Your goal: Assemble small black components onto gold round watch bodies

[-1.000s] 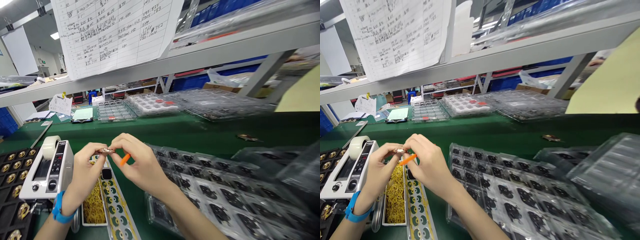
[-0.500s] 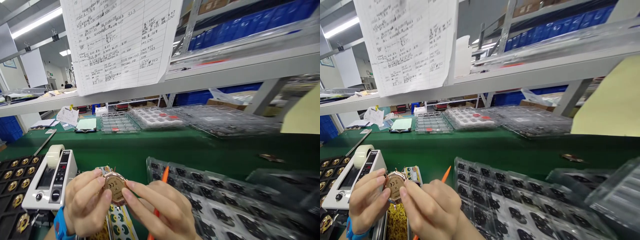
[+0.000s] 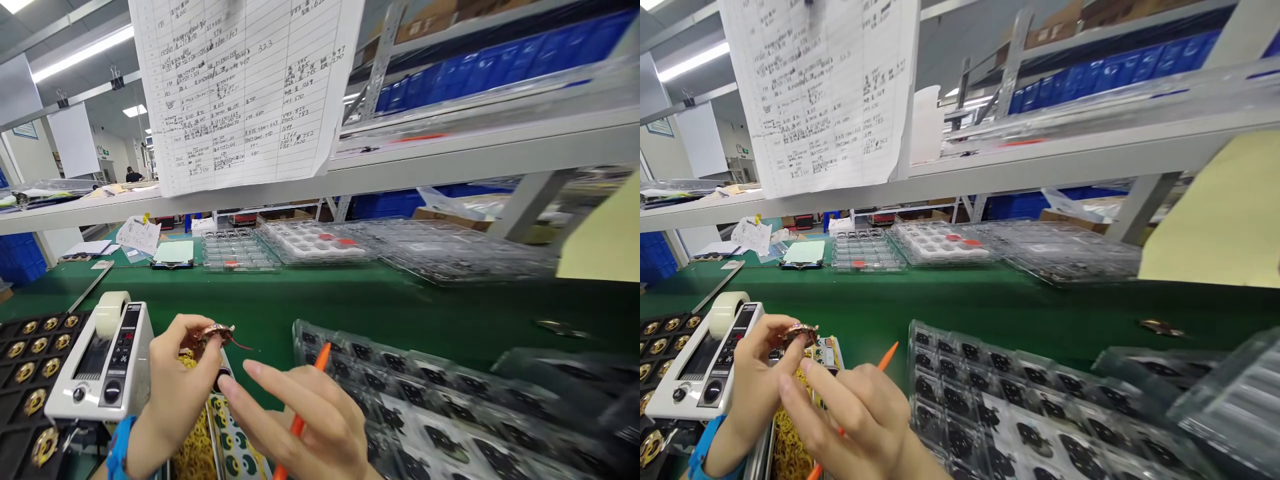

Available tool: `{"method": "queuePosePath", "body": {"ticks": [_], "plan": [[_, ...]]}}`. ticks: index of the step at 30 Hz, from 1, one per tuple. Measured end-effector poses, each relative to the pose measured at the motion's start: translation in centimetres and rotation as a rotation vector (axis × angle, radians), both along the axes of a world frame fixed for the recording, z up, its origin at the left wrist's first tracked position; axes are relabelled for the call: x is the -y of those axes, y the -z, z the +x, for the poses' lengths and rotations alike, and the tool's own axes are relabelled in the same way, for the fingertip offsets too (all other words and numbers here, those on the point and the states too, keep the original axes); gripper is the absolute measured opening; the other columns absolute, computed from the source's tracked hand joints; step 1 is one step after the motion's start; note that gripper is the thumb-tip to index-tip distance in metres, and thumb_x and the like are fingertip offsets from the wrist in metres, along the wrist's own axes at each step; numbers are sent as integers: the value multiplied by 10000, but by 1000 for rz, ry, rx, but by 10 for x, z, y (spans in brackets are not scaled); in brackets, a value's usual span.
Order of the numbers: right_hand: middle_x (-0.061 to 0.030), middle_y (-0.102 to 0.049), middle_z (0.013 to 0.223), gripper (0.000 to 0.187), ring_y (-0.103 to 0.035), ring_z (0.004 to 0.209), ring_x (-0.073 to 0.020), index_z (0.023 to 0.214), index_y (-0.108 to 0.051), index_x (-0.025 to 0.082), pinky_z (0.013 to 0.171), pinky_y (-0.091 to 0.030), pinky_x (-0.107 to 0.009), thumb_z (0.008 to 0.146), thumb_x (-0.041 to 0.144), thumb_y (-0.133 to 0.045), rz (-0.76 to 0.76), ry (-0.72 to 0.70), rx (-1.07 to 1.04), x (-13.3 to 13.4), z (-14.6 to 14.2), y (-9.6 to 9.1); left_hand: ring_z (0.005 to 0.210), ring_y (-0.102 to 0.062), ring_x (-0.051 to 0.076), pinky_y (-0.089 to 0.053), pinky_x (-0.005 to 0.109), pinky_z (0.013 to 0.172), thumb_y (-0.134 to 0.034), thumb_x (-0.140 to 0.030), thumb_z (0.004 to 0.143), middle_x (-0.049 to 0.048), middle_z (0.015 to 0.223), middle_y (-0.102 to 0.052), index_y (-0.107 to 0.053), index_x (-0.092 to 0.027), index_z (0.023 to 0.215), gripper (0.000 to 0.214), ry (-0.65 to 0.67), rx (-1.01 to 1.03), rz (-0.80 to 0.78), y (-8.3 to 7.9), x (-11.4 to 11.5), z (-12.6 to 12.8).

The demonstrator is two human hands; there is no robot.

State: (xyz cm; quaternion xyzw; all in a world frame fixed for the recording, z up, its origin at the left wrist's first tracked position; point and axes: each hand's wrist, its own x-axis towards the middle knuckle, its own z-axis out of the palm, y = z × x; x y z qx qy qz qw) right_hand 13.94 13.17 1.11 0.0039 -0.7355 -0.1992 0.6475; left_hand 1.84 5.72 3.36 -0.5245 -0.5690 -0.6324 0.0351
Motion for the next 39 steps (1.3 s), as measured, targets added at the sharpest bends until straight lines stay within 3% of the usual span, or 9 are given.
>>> {"method": "queuePosePath", "body": {"ticks": [2, 4, 8, 15, 22, 29, 34, 39], "plan": [[-31, -681, 836, 182, -561, 656, -136, 847, -714, 263, 546, -458, -280, 820, 85, -692, -1, 9, 7, 0, 1, 0, 611, -670, 145, -533, 218, 549, -662, -177, 788, 29, 707, -734, -637, -177, 799, 27, 157, 303, -153, -5, 1, 2], [-50, -692, 847, 159, -559, 650, -138, 889, -699, 227, 550, -451, -283, 846, 78, -664, -24, 21, -19, -1, 0, -2, 581, -649, 138, -526, 217, 527, -694, -246, 780, 32, 699, -730, -633, -163, 856, 128, 308, 481, -217, -9, 4, 3], [-83, -738, 893, 136, -583, 630, -141, 924, -668, 195, 571, -456, -284, 868, 76, -634, -121, 40, -43, -7, -5, -10, 530, -609, 102, -514, 190, 518, -705, -284, 803, -4, 666, -694, -624, -169, 974, 221, 415, 565, -233, -10, 8, 4], [-90, -760, 908, 160, -610, 597, -144, 920, -658, 200, 563, -466, -279, 836, 64, -646, -186, -2, 2, -11, -6, -12, 541, -634, 97, -527, 179, 531, -577, -221, 911, -19, 699, -665, -604, -210, 1031, 124, 368, 395, -209, 0, 15, 7], [-106, -753, 772, 149, -644, 626, -169, 931, -612, 130, 557, -483, -281, 834, 19, -634, -145, -79, 27, -14, -7, -14, 549, -656, 112, -553, 200, 556, -540, -147, 882, 3, 726, -701, -636, -193, 1030, 182, 211, 119, -155, 0, 15, 10], [-121, -760, 795, 111, -644, 613, -179, 938, -613, 127, 529, -475, -299, 859, 50, -629, -73, -37, 69, -16, -7, -14, 569, -685, 145, -584, 231, 553, -561, -143, 864, 29, 762, -742, -664, -180, 1016, 187, 162, 111, -147, 2, 12, 8], [-124, -754, 797, 120, -637, 618, -189, 943, -616, 120, 542, -483, -311, 854, 41, -632, -110, -33, 60, -13, -9, -12, 680, -727, 190, -622, 282, 625, -546, -138, 869, 57, 891, -777, -675, -184, 1046, 223, 68, -7, -140, 6, 11, 8], [-135, -753, 789, 109, -644, 628, -196, 932, -623, 99, 544, -480, -309, 848, 32, -640, -107, -30, 44, -13, -11, -9, 724, -743, 170, -619, 249, 666, -531, -119, 886, 34, 939, -782, -652, -200, 1077, 240, 30, -109, -95, 11, 9, 9]]}}
